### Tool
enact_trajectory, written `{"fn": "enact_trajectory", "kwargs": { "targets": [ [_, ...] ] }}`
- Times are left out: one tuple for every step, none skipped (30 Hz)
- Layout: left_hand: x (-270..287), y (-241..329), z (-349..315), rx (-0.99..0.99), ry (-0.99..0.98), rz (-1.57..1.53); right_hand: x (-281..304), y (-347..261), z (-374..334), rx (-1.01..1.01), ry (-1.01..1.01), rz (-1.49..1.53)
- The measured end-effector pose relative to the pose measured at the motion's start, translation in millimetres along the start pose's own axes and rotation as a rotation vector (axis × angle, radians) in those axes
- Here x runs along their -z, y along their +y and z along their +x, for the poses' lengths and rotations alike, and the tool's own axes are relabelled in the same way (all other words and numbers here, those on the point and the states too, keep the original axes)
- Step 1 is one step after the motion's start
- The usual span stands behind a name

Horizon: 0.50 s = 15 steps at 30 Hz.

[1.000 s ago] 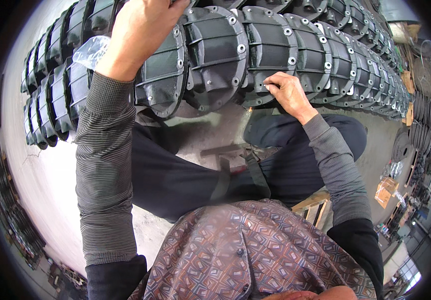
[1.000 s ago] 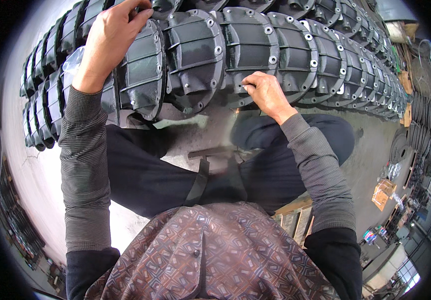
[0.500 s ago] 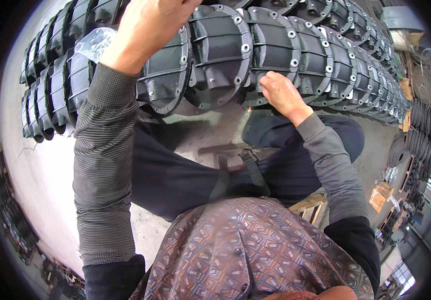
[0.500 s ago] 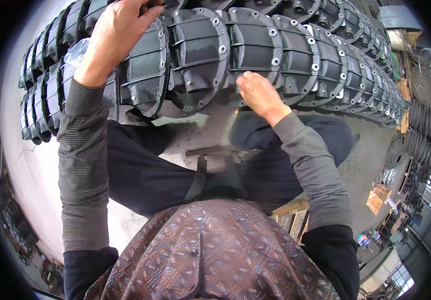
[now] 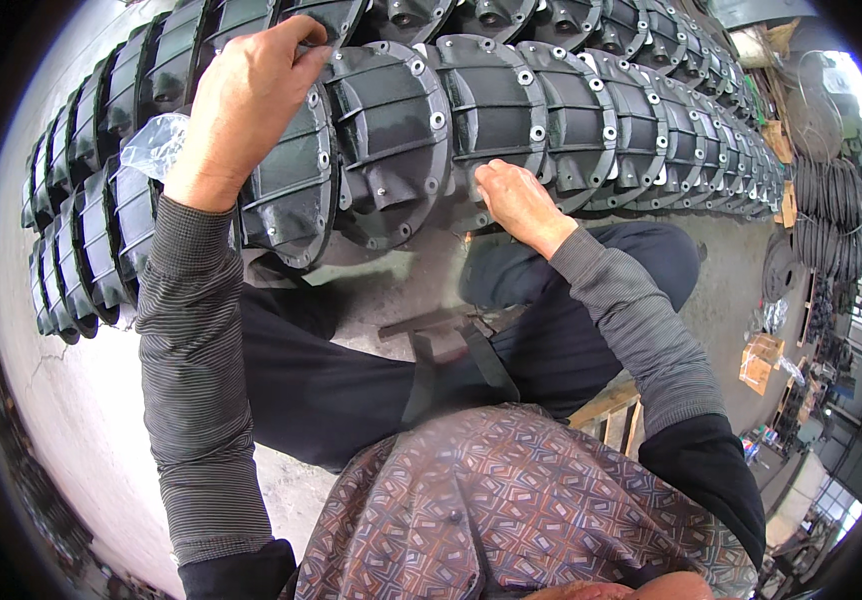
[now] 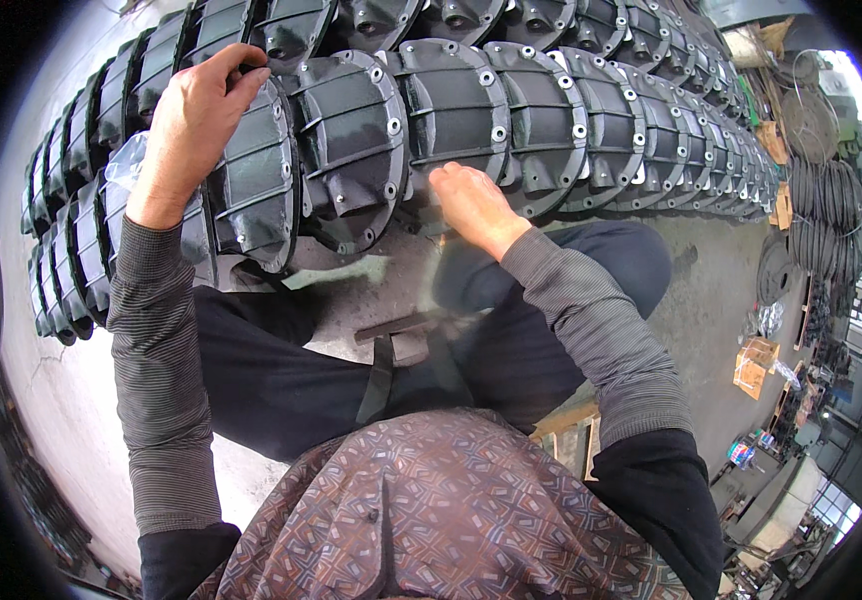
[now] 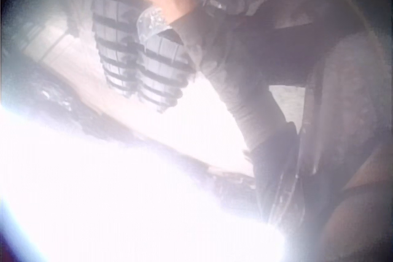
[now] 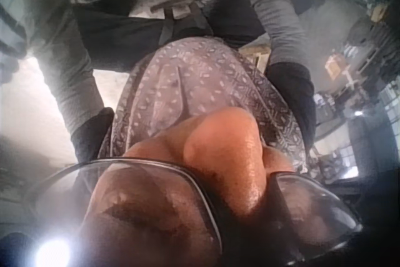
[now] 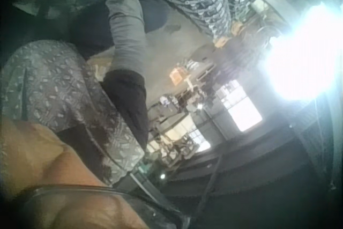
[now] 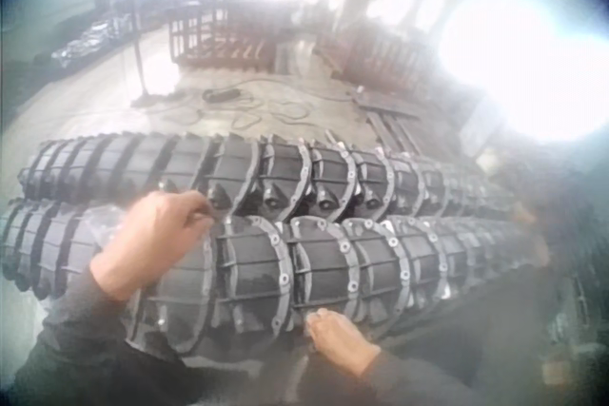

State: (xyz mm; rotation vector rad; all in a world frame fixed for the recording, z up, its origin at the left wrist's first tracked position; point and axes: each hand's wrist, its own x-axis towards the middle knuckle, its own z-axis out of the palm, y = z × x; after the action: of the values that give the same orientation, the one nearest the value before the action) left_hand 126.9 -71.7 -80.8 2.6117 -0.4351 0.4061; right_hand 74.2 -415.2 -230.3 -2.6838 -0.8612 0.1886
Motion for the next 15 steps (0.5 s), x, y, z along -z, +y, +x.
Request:
{"fn": "enact_trajectory", "kwargs": {
  "targets": [
    [0,0,0,-0.006,0.004,-0.006,0,0,0,-0.006,-0.009,-0.021],
    [0,0,0,-0.012,0.009,-0.009,-1,0,1,-0.012,-0.013,-0.046],
    [1,0,0,-0.018,0.013,-0.011,-2,-1,1,-0.019,-0.018,-0.07],
    [2,2,-1,-0.015,0.008,-0.002,-3,-1,1,-0.031,-0.025,-0.093],
    [3,4,-2,-0.015,0.013,0.0,-4,0,2,-0.041,-0.031,-0.114],
    [4,7,-3,-0.008,0.01,0.014,-5,0,3,-0.052,-0.03,-0.133],
    [6,10,-4,0.001,0.003,0.035,-5,1,4,-0.042,-0.023,-0.131],
    [9,14,-7,-0.005,0.011,0.034,-7,0,4,-0.043,-0.036,-0.167],
    [12,18,-10,-0.011,0.017,0.04,-9,0,5,-0.047,-0.043,-0.201],
    [15,23,-14,-0.017,0.022,0.046,-10,-1,5,-0.05,-0.05,-0.236],
    [19,27,-18,-0.007,0.006,0.046,-10,-1,6,-0.028,-0.032,-0.224],
    [23,31,-23,0.008,-0.007,0.038,-10,-2,5,-0.033,-0.037,-0.219],
    [28,34,-27,0.003,-0.002,0.03,-11,-3,4,-0.036,-0.037,-0.216],
    [32,37,-31,-0.005,0.005,0.029,-11,-4,4,-0.041,-0.025,-0.22],
    [37,41,-34,-0.002,0.014,0.006,-11,-5,4,-0.029,-0.047,-0.264]
  ]
}}
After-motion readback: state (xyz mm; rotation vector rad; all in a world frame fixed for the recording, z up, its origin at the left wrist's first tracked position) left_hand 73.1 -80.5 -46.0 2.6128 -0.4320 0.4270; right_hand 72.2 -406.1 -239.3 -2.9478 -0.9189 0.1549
